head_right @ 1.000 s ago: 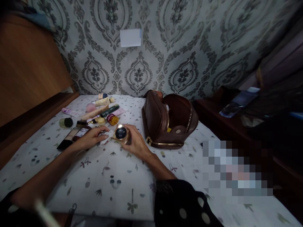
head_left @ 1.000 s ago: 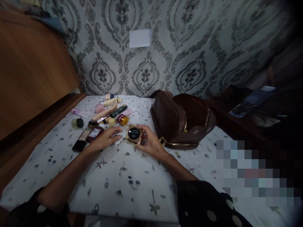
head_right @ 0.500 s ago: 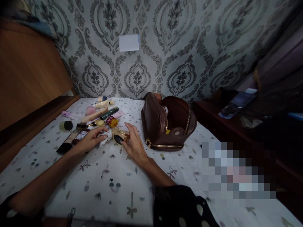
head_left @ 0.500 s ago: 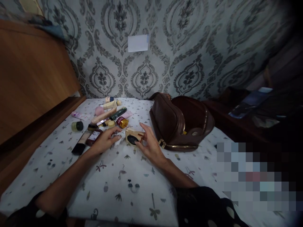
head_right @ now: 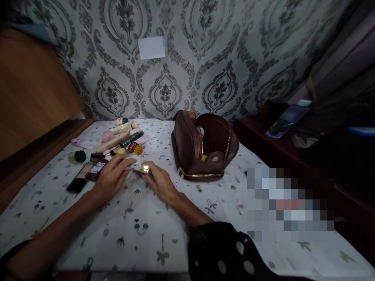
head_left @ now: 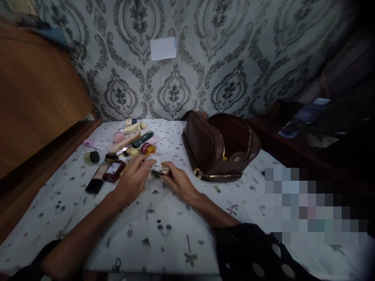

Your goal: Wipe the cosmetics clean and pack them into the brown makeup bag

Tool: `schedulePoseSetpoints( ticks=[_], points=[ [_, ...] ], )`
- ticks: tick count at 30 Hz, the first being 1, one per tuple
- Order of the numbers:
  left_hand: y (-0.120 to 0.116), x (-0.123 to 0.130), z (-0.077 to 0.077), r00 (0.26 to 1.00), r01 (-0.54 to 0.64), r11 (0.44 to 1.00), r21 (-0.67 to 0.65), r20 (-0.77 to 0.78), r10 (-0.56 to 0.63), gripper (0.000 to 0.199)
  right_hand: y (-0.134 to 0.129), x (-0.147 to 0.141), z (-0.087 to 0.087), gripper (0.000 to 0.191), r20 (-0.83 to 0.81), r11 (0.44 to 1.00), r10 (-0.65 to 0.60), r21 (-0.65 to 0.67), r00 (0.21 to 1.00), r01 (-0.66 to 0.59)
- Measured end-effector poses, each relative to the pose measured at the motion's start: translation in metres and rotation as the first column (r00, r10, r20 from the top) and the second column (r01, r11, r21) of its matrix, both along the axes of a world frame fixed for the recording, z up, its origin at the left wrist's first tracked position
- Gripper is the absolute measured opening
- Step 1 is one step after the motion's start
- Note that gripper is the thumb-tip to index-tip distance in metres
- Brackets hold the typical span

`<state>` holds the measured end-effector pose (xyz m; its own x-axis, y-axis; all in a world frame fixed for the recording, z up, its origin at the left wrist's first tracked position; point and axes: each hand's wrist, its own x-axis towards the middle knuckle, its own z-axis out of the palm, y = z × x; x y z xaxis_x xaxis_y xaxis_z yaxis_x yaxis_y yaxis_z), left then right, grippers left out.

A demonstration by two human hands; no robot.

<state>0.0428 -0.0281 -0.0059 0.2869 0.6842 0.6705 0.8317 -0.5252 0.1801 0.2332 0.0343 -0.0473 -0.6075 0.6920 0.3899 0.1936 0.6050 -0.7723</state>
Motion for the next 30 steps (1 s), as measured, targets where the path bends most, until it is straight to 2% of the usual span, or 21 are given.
schedulePoseSetpoints(
  ticks=[3,6,9,13,15,20,26,28,30],
  points=[
    [-0.005,0.012,-0.003,0.993,0.07,0.992,0.102,-0.106,-0.06,0.028,-0.002,-0.001,-0.001,0.018,-0.008,0.997,0.007,0.074,1.0,-0.006],
    [-0.008,0.016,-0.002,0.991,0.094,0.988,0.12,-0.108,-0.081,0.028,-0.003,-0.001,0.002,0.02,-0.007,0.994,0.005,0.109,1.0,-0.004],
    [-0.008,0.011,0.003,0.998,0.065,0.997,0.053,-0.01,-0.064,0.026,-0.003,0.001,0.007,0.022,-0.014,0.991,-0.043,0.129,0.999,0.044],
    [-0.002,-0.002,0.005,0.982,0.018,0.999,-0.035,0.189,-0.011,0.02,0.0,0.002,0.01,0.031,-0.134,0.969,-0.185,0.14,0.974,0.203],
    [0.002,-0.006,0.003,0.971,0.026,0.997,-0.072,0.237,-0.008,0.018,0.0,0.002,0.009,0.037,-0.15,0.963,-0.225,0.118,0.963,0.243],
    [0.004,-0.006,0.001,0.972,0.021,0.996,-0.085,0.233,0.0,0.017,-0.002,0.0,0.01,0.042,-0.144,0.975,-0.208,0.049,0.967,0.217],
    [0.003,-0.008,-0.002,0.996,-0.083,0.996,0.039,0.037,0.081,0.024,0.002,-0.006,0.003,0.057,-0.213,0.978,-0.171,-0.151,0.962,0.141],
    [0.005,-0.012,-0.004,0.992,-0.117,0.991,0.071,-0.039,0.12,0.026,0.005,-0.009,-0.003,0.051,-0.212,0.968,-0.155,-0.227,0.965,0.106],
    [0.006,-0.013,-0.005,0.987,-0.13,0.989,0.073,-0.083,0.136,0.027,0.008,-0.012,-0.006,0.037,-0.193,0.958,-0.136,-0.277,0.972,0.079]
  ],
)
